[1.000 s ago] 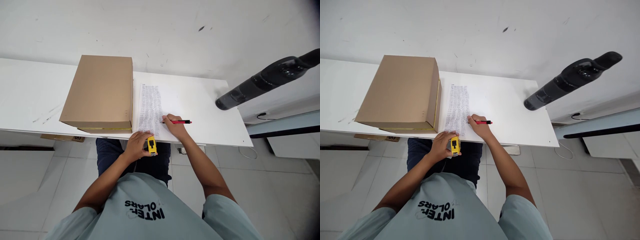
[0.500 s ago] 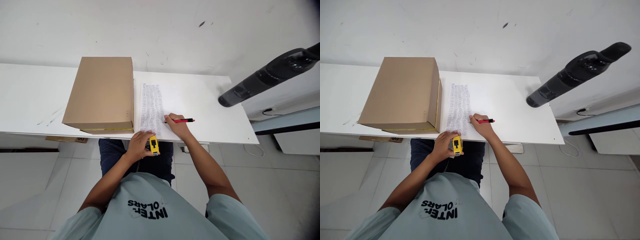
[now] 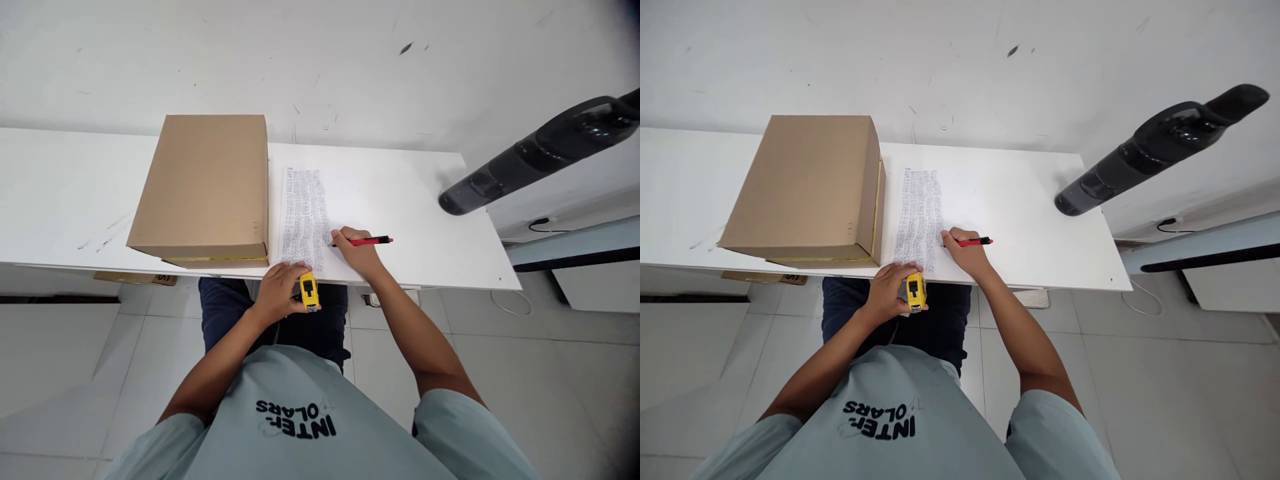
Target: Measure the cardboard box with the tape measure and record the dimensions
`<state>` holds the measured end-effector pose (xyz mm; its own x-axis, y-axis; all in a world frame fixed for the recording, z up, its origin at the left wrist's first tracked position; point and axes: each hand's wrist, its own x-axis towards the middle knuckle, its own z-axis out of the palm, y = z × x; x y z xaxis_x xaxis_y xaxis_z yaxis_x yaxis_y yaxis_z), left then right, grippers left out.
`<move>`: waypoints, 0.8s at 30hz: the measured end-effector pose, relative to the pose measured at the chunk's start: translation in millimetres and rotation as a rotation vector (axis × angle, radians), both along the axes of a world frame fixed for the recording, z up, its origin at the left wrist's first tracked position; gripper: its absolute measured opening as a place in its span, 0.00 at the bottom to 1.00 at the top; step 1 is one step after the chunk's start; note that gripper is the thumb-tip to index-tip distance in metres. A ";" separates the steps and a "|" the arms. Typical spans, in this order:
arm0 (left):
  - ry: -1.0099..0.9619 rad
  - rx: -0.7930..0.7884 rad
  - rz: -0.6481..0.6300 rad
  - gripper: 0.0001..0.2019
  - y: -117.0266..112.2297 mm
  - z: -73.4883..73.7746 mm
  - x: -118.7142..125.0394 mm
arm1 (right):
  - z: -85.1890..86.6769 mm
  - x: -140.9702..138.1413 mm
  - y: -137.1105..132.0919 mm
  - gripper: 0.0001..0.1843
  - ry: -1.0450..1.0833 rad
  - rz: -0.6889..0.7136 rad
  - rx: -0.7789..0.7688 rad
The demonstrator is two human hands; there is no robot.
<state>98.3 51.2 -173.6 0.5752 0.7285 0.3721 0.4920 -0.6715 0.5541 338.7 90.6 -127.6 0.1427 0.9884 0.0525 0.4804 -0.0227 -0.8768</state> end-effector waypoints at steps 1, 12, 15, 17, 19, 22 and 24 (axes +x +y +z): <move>0.004 -0.003 0.000 0.41 0.2 0.1 -0.1 | -0.3 0.2 0.2 0.25 0.001 0.000 0.001; 0.014 0.013 0.006 0.42 0.2 -2.3 -0.1 | -1.6 -0.9 0.1 0.24 0.009 -0.028 0.037; 0.023 0.008 0.000 0.43 0.5 -2.0 -0.5 | -1.5 -0.3 0.4 0.24 0.012 -0.030 0.034; 0.012 0.007 -0.003 0.42 0.3 -1.0 -0.5 | -1.5 0.3 0.7 0.24 0.015 -0.034 0.029; 0.016 -0.013 0.000 0.42 -0.2 0.1 -0.2 | -1.9 0.5 1.2 0.24 0.018 -0.038 0.025; 0.040 -0.056 0.008 0.43 -0.6 0.7 0.2 | -3.5 -0.2 1.7 0.23 0.007 -0.040 0.024; 0.037 -0.060 0.013 0.43 -0.6 -0.3 0.5 | -4.3 -0.6 1.7 0.23 -0.016 -0.045 0.030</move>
<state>98.9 50.6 -173.9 0.5781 0.7563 0.3063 0.5216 -0.6312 0.5741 338.1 92.3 -131.8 0.1853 0.9790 0.0847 0.4937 -0.0183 -0.8694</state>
